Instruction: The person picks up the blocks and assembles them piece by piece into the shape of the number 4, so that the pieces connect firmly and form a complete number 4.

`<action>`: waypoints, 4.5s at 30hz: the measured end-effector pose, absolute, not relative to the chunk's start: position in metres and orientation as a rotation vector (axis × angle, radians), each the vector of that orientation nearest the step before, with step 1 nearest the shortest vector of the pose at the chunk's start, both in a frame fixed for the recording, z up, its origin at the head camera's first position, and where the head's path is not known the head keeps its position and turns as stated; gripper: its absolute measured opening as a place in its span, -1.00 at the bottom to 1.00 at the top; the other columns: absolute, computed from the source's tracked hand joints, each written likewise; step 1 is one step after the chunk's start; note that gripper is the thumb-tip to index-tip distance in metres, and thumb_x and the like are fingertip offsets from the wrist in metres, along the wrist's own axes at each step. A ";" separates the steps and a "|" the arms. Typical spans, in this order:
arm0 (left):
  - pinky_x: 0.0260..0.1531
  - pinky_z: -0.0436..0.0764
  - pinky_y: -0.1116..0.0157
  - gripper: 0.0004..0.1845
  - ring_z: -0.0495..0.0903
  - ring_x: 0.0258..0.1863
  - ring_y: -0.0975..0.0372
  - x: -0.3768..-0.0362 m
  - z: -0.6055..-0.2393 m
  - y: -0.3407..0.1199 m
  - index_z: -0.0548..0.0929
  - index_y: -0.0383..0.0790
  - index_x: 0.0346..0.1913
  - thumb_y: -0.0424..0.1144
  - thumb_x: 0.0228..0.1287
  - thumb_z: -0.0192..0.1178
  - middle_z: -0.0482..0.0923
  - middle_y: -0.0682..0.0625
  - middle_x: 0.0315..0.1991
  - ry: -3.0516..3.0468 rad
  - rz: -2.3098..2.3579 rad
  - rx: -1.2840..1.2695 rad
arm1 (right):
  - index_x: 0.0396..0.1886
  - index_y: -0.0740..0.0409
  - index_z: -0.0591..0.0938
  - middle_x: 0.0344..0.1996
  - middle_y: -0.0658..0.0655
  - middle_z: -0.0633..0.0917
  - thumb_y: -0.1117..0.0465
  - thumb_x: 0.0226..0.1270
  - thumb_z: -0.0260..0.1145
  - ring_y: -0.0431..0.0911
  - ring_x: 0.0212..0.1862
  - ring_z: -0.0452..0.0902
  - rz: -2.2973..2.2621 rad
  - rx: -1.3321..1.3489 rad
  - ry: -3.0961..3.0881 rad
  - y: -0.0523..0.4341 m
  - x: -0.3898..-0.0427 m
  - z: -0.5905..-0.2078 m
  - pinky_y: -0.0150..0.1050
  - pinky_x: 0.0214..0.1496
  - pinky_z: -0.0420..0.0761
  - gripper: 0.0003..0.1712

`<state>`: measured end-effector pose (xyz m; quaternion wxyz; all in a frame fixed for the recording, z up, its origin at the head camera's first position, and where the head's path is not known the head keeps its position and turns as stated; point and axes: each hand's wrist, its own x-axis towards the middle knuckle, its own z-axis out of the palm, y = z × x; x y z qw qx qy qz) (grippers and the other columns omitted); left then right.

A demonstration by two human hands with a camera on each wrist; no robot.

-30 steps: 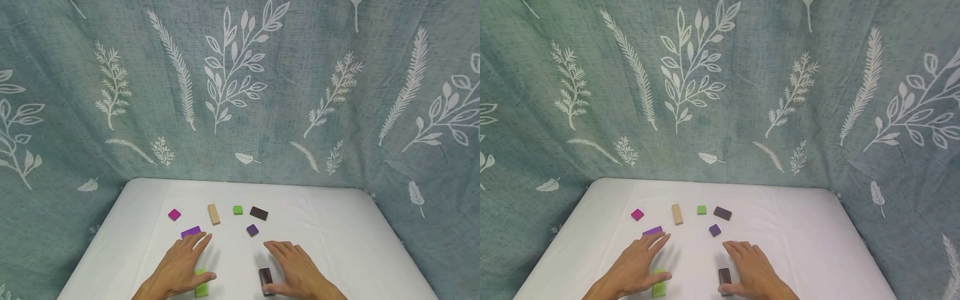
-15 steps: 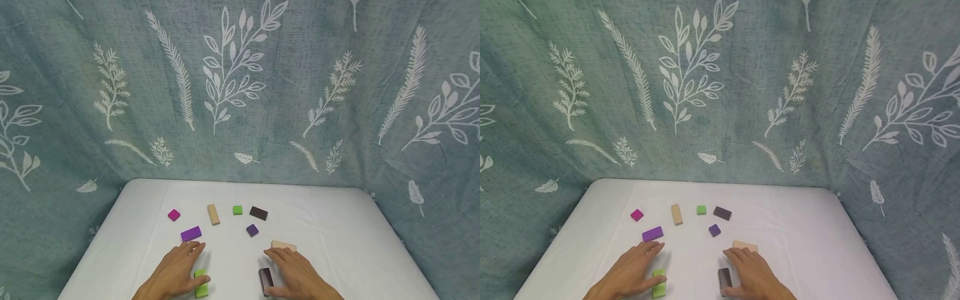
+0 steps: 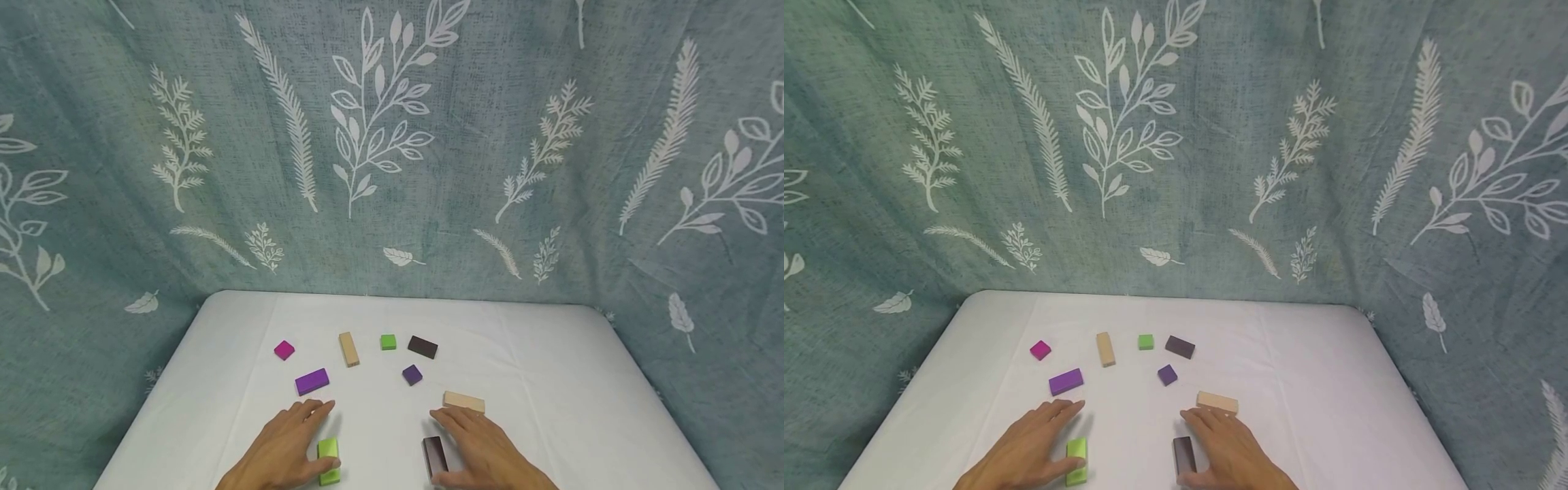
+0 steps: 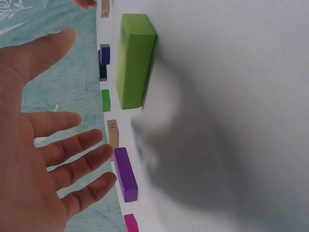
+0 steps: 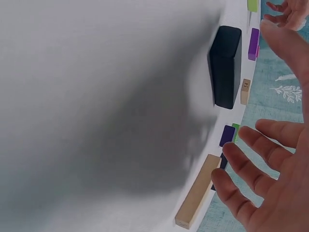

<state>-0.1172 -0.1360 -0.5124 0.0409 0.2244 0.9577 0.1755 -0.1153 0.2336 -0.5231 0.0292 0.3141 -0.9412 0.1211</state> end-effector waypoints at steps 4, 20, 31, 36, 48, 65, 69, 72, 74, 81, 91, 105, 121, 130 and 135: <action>0.08 0.55 -0.03 -0.04 0.53 0.11 0.07 -0.117 -0.516 -0.137 0.48 -0.19 0.39 0.35 0.02 0.39 0.51 -0.09 0.20 2.922 0.534 0.685 | 0.42 0.06 0.45 0.29 0.03 0.54 -0.53 0.13 0.30 0.03 0.29 0.46 0.403 0.954 -2.941 0.235 -0.115 -0.524 0.13 0.15 0.53 0.04; 0.03 0.58 0.02 -0.16 0.52 -0.04 0.15 -0.121 -0.528 -0.140 0.59 -0.21 0.28 0.24 0.00 0.47 0.56 -0.03 0.09 2.839 0.531 0.666 | 0.33 0.01 0.54 0.16 -0.07 0.62 -0.48 0.14 0.35 -0.12 0.13 0.52 0.454 1.045 -2.972 0.231 -0.120 -0.536 -0.02 0.08 0.58 -0.07; -0.02 0.60 0.07 -0.18 0.49 -0.14 0.22 -0.120 -0.529 -0.140 0.64 -0.19 0.23 0.28 -0.02 0.47 0.57 0.01 0.02 2.776 0.580 0.646 | 0.20 -0.04 0.64 0.05 -0.19 0.65 -0.30 0.15 0.47 -0.22 0.07 0.51 0.512 1.050 -2.985 0.228 -0.121 -0.537 -0.10 0.06 0.58 -0.29; -0.08 0.61 0.15 -0.20 0.47 -0.18 0.26 -0.118 -0.531 -0.141 0.65 -0.18 0.20 0.26 -0.05 0.49 0.56 0.05 -0.01 2.759 0.618 0.688 | 0.19 -0.05 0.65 0.03 -0.20 0.64 -0.29 0.12 0.49 -0.25 0.04 0.50 0.525 1.022 -2.995 0.226 -0.120 -0.538 -0.14 0.05 0.59 -0.29; -0.14 0.59 0.20 -0.30 0.43 -0.22 0.31 -0.117 -0.533 -0.136 0.69 -0.16 0.11 0.18 -0.06 0.53 0.56 0.10 -0.08 2.804 0.590 0.705 | 0.19 0.01 0.63 0.02 -0.15 0.61 -0.30 0.05 0.52 -0.24 -0.02 0.50 0.460 1.040 -2.850 0.230 -0.115 -0.540 -0.19 -0.01 0.58 -0.23; -0.02 0.56 0.10 -0.29 0.49 -0.09 0.25 -0.123 -0.535 -0.119 0.67 -0.18 0.14 0.22 0.01 0.48 0.56 0.08 -0.01 2.894 0.636 0.774 | 0.10 -0.05 0.64 -0.03 -0.20 0.60 -0.21 0.02 0.57 -0.28 -0.07 0.47 0.511 1.053 -2.828 0.226 -0.113 -0.540 -0.22 -0.04 0.57 -0.33; 0.01 0.55 0.08 -0.31 0.49 -0.07 0.26 -0.127 -0.536 -0.116 0.66 -0.17 0.17 0.21 0.07 0.45 0.55 0.10 0.01 2.873 0.636 0.764 | 0.12 -0.07 0.64 -0.03 -0.20 0.57 -0.24 0.06 0.54 -0.30 -0.06 0.45 0.536 1.047 -2.873 0.221 -0.113 -0.539 -0.22 -0.03 0.57 -0.33; 0.02 0.55 0.10 -0.32 0.48 -0.06 0.26 -0.131 -0.536 -0.113 0.65 -0.15 0.19 0.21 0.11 0.43 0.55 0.11 0.01 2.876 0.629 0.760 | 0.15 -0.08 0.64 -0.02 -0.20 0.56 -0.27 0.08 0.52 -0.30 -0.05 0.44 0.549 1.038 -2.916 0.217 -0.114 -0.539 -0.23 -0.03 0.57 -0.32; 0.01 0.55 0.12 -0.33 0.48 -0.07 0.26 -0.133 -0.537 -0.111 0.65 -0.15 0.20 0.20 0.12 0.43 0.54 0.12 0.01 2.891 0.626 0.765 | 0.15 -0.07 0.65 -0.02 -0.20 0.56 -0.29 0.09 0.51 -0.30 -0.05 0.44 0.548 1.042 -2.924 0.214 -0.114 -0.539 -0.24 -0.03 0.56 -0.31; -0.07 0.57 0.15 -0.32 0.48 -0.13 0.27 -0.140 -0.535 -0.102 0.67 -0.14 0.21 0.19 0.10 0.45 0.56 0.09 -0.02 2.898 0.621 0.815 | 0.17 -0.05 0.65 -0.04 -0.19 0.55 -0.39 0.14 0.43 -0.29 -0.04 0.45 0.531 1.096 -2.888 0.205 -0.113 -0.541 -0.25 -0.06 0.55 -0.27; -0.13 0.56 0.19 -0.43 0.50 -0.10 0.25 -0.152 -0.539 -0.085 0.67 -0.13 0.22 0.12 0.25 0.36 0.57 0.09 0.00 2.917 0.576 0.881 | 0.20 -0.07 0.65 -0.04 -0.19 0.54 -0.47 0.16 0.34 -0.31 -0.05 0.45 0.538 1.110 -2.902 0.193 -0.112 -0.541 -0.26 -0.08 0.56 -0.22; -0.26 0.43 0.23 -0.48 0.45 -0.21 0.23 -0.159 -0.547 -0.080 0.74 -0.12 0.06 0.17 0.19 0.39 0.58 0.08 -0.13 3.042 0.531 0.896 | 0.18 -0.06 0.66 -0.07 -0.18 0.54 -0.50 0.17 0.29 -0.35 -0.15 0.37 0.481 1.149 -2.892 0.179 -0.112 -0.543 -0.40 -0.21 0.47 -0.21; -0.28 0.39 0.24 -0.49 0.42 -0.24 0.26 -0.171 -0.542 -0.068 0.75 -0.11 0.04 0.20 0.22 0.35 0.60 0.09 -0.12 2.993 0.518 0.928 | 0.13 -0.04 0.66 -0.05 -0.19 0.56 -0.48 0.17 0.31 -0.35 -0.10 0.43 0.467 1.167 -2.813 0.178 -0.110 -0.546 -0.37 -0.15 0.51 -0.24; -0.23 0.44 0.20 -0.48 0.46 -0.20 0.23 -0.177 -0.543 -0.056 0.73 -0.10 0.05 0.21 0.22 0.35 0.60 0.09 -0.11 2.986 0.523 0.918 | 0.09 -0.05 0.66 -0.03 -0.18 0.56 -0.47 0.15 0.34 -0.31 -0.09 0.46 0.442 1.161 -2.798 0.172 -0.111 -0.543 -0.34 -0.13 0.52 -0.26; -0.24 0.42 0.21 -0.46 0.42 -0.24 0.25 -0.178 -0.542 -0.051 0.73 -0.09 0.06 0.23 0.21 0.34 0.58 0.11 -0.13 2.976 0.503 0.914 | 0.13 -0.04 0.66 -0.02 -0.18 0.57 -0.45 0.15 0.35 -0.31 -0.07 0.45 0.428 1.171 -2.857 0.167 -0.114 -0.542 -0.33 -0.10 0.53 -0.25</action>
